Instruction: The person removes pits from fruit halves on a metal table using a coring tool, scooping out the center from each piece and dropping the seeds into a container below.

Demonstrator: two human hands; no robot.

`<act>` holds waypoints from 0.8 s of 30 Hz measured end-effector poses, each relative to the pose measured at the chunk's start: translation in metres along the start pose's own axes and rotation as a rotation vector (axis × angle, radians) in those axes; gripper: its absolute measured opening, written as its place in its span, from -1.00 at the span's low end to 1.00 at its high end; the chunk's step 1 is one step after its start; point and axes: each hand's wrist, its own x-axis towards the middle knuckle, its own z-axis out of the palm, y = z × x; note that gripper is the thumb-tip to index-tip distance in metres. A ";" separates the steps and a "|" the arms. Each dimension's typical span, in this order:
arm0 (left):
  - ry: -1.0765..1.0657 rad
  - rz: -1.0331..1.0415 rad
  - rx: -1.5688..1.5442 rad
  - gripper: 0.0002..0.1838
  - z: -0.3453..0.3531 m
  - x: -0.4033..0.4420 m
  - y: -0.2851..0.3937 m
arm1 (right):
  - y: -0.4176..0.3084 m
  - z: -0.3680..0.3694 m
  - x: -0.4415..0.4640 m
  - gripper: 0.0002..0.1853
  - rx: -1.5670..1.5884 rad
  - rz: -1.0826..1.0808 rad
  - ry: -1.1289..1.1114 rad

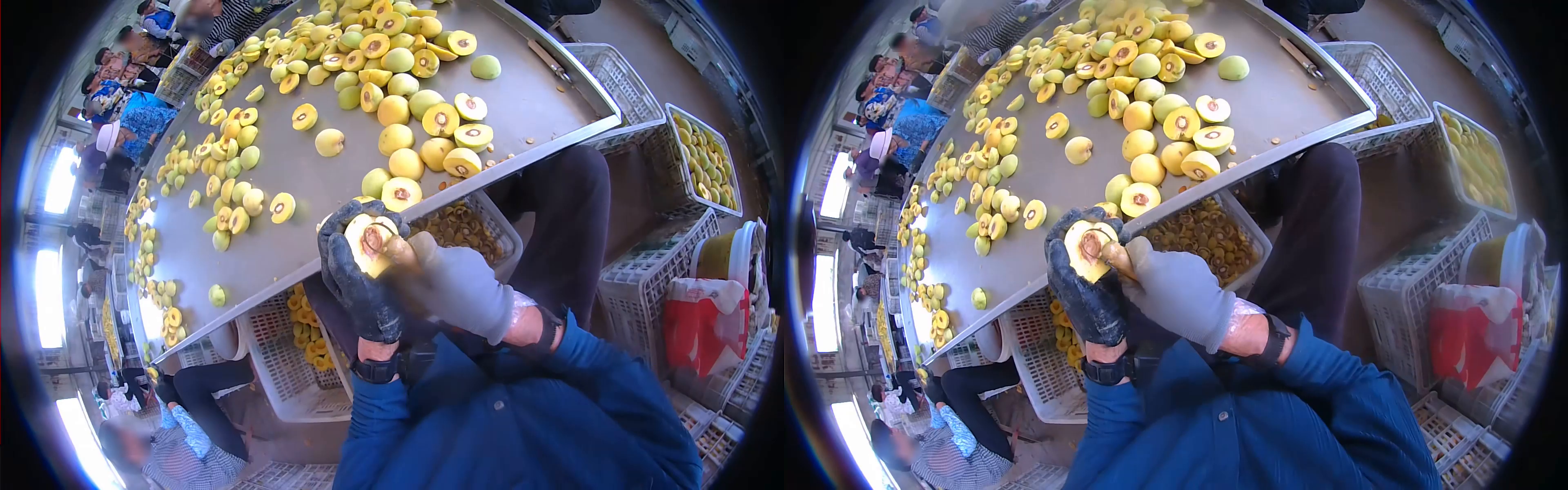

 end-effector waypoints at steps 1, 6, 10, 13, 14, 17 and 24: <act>0.016 -0.033 -0.068 -0.68 0.001 -0.002 0.001 | 0.000 0.001 -0.001 -0.70 -0.043 -0.009 -0.024; 0.064 -0.040 -0.172 -0.74 0.004 -0.006 0.007 | -0.003 0.010 -0.005 -0.70 -0.039 -0.015 0.006; 0.055 -0.128 -0.300 -0.73 0.000 -0.008 0.012 | -0.004 0.008 -0.008 -0.72 -0.026 -0.038 0.015; 0.051 -0.096 -0.119 -0.65 -0.003 -0.008 0.011 | -0.007 -0.004 -0.013 -0.73 0.192 0.026 -0.056; 0.045 -0.038 -0.022 -0.64 -0.004 -0.008 0.010 | -0.005 -0.003 -0.015 -0.73 0.310 0.012 -0.074; 0.020 0.021 -0.014 -0.72 -0.010 -0.005 0.002 | 0.000 -0.004 -0.015 -0.73 0.460 -0.032 -0.115; -0.182 0.157 -0.114 -0.83 -0.028 0.000 -0.008 | -0.001 -0.015 -0.018 -0.70 0.826 0.127 -0.439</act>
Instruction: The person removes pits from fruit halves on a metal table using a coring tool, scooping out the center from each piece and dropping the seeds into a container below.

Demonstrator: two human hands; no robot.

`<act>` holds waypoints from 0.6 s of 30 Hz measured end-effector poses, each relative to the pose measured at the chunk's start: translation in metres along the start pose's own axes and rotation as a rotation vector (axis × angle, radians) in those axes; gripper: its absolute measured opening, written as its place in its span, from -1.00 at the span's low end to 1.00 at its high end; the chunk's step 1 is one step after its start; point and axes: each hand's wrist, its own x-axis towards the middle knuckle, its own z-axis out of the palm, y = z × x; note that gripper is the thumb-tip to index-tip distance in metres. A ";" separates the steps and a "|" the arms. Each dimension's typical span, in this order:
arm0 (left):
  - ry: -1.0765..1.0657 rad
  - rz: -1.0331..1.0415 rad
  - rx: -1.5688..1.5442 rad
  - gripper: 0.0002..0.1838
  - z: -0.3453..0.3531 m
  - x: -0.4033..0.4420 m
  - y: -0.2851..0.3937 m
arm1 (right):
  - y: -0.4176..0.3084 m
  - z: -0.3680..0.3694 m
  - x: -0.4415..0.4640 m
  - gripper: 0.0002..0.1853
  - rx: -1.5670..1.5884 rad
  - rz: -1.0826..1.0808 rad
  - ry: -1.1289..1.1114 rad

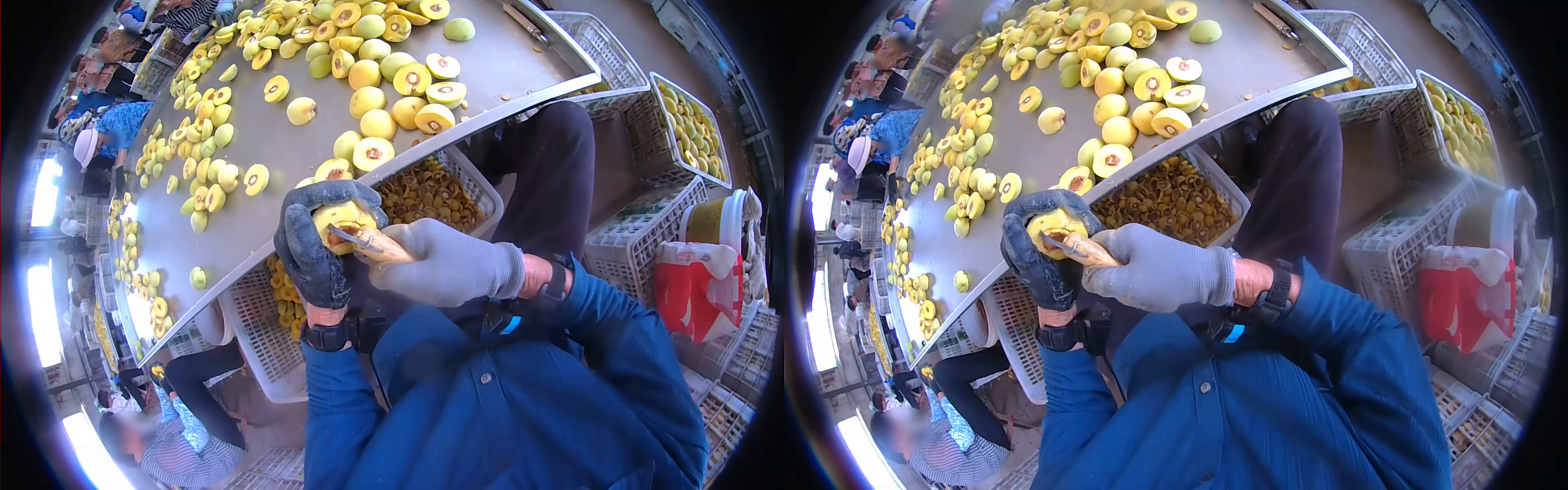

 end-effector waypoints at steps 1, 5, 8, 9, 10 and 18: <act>-0.054 -0.051 -0.114 -0.74 -0.002 -0.001 -0.004 | 0.000 -0.001 -0.002 -0.69 0.032 0.069 -0.034; -0.278 -0.103 -0.342 -0.49 -0.008 0.004 0.003 | 0.011 -0.016 -0.006 -0.73 -0.457 -0.182 0.001; -0.249 -0.164 -0.507 -0.51 -0.012 -0.003 -0.013 | -0.007 -0.013 -0.003 -0.83 0.037 0.291 -0.207; -0.198 -0.162 -0.468 -0.60 -0.010 -0.002 -0.011 | -0.003 -0.012 0.000 -0.83 0.077 0.267 -0.195; -0.149 -0.168 -0.428 -0.67 -0.005 -0.005 -0.008 | 0.006 -0.008 0.002 -0.83 0.127 0.248 -0.182; -0.059 0.114 0.146 -0.78 -0.001 -0.021 -0.044 | 0.022 -0.023 0.010 -0.83 0.125 0.199 -0.322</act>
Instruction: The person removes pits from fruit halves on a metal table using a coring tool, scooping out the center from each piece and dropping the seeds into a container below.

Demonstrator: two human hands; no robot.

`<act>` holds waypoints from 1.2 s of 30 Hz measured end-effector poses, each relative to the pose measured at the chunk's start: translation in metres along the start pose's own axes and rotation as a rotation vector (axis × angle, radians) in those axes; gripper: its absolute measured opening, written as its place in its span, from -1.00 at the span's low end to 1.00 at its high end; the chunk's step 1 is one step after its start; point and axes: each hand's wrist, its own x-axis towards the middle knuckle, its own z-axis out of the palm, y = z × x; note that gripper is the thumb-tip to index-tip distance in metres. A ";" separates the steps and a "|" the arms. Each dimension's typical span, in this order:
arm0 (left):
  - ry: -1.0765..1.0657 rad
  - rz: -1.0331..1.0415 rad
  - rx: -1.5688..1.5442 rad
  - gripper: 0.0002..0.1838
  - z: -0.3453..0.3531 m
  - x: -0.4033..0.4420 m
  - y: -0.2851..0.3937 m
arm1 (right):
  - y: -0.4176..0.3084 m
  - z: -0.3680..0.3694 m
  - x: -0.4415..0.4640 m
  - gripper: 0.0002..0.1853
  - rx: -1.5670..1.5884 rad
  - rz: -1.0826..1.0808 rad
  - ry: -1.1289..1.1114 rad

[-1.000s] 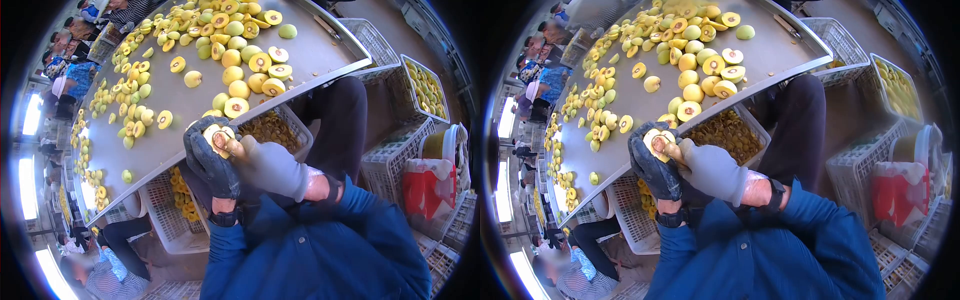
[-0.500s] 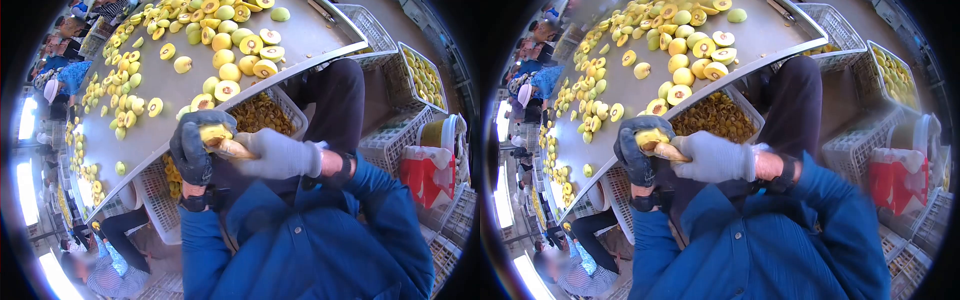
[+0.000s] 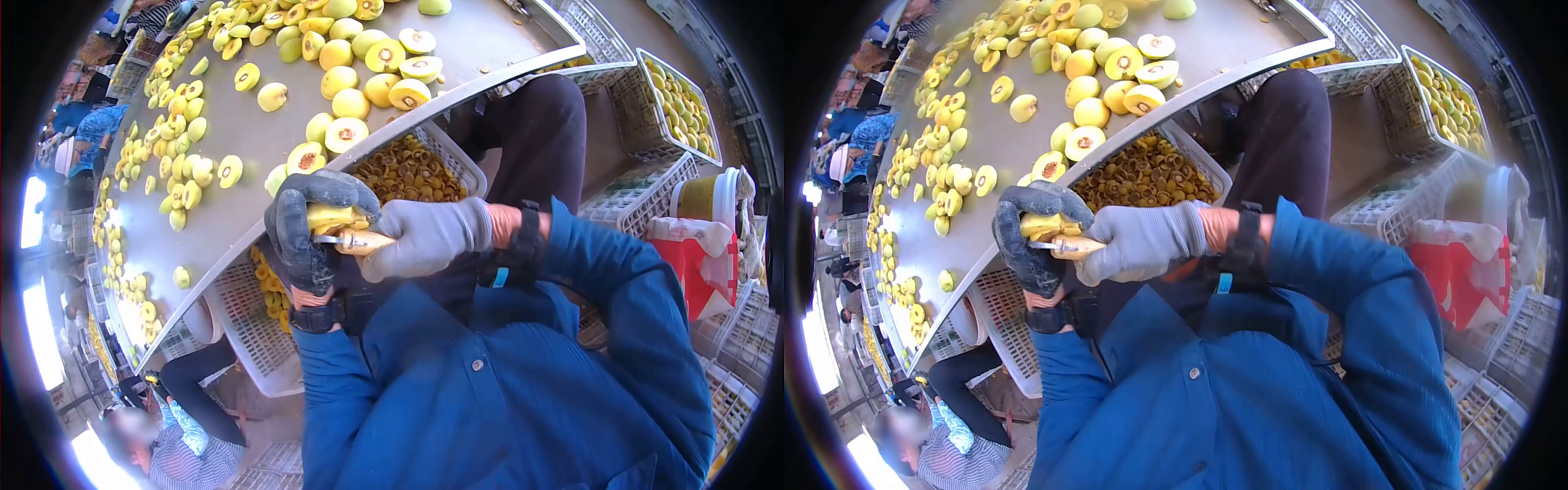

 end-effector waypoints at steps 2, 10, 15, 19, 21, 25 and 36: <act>-0.093 -0.060 -0.219 -0.73 0.003 0.012 0.006 | -0.010 -0.005 -0.002 -0.87 0.140 0.105 -0.087; 0.315 -0.411 -0.708 -0.64 0.029 0.019 -0.023 | 0.052 -0.049 0.005 -0.77 -1.021 0.032 0.380; 0.334 -0.360 -0.200 -0.76 0.001 0.002 -0.016 | 0.072 -0.053 -0.008 -0.75 -1.199 0.084 0.625; 0.261 -0.201 0.401 -0.70 -0.060 -0.044 -0.061 | 0.077 -0.052 -0.006 -0.74 -1.188 0.045 0.600; 0.202 -0.323 0.649 -0.72 -0.103 -0.064 -0.099 | 0.079 -0.055 -0.009 -0.77 -1.155 0.150 0.494; 0.125 -0.181 0.625 -0.78 -0.099 -0.009 -0.095 | 0.081 -0.055 -0.002 -0.80 -1.103 0.133 0.441; -0.827 0.050 0.648 -0.31 0.032 0.127 -0.158 | 0.081 -0.060 -0.001 -0.75 -0.988 0.287 0.389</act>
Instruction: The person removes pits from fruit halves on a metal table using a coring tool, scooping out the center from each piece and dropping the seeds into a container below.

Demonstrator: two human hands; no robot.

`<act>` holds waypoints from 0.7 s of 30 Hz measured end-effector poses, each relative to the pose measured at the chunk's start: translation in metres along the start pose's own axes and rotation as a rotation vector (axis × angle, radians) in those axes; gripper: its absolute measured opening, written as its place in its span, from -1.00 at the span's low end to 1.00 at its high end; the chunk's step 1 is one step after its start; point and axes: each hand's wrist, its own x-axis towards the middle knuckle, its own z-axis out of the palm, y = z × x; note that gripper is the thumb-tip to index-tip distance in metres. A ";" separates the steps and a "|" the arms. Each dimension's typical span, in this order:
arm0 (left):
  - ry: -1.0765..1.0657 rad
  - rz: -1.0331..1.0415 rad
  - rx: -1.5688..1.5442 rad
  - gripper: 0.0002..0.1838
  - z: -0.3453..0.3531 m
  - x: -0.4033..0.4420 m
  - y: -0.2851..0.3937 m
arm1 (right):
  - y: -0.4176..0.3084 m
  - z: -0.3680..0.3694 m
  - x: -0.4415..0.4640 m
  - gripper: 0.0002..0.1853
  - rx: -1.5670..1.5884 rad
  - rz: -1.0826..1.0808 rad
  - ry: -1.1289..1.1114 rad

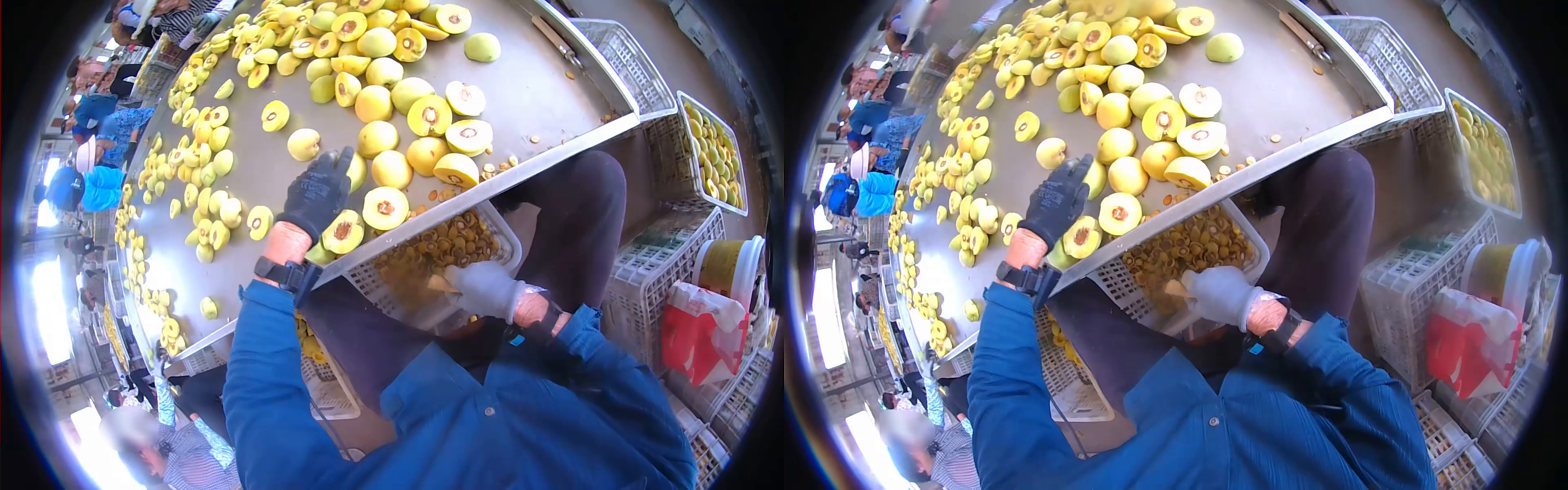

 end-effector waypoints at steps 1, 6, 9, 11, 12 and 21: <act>-0.024 -0.006 0.008 -0.31 -0.003 0.004 0.003 | 0.001 0.001 0.003 -0.75 0.017 -0.010 0.003; 0.053 -0.015 -0.071 -0.29 0.006 0.017 0.005 | 0.000 0.000 0.007 -0.74 0.074 -0.015 0.053; 0.170 -0.173 -0.619 -0.45 -0.004 0.002 0.003 | -0.005 -0.013 -0.003 -0.72 0.215 -0.058 0.094; 0.166 -0.426 -1.394 -0.48 -0.024 -0.024 0.021 | -0.013 -0.018 -0.005 -0.71 0.259 -0.096 0.184; 0.229 -0.402 -1.859 -0.47 -0.034 -0.039 0.036 | -0.018 -0.020 -0.007 -0.70 0.282 -0.113 0.226; 0.695 -0.312 -1.627 -0.39 -0.034 -0.103 0.149 | -0.101 -0.046 -0.021 -0.73 0.222 -0.248 0.625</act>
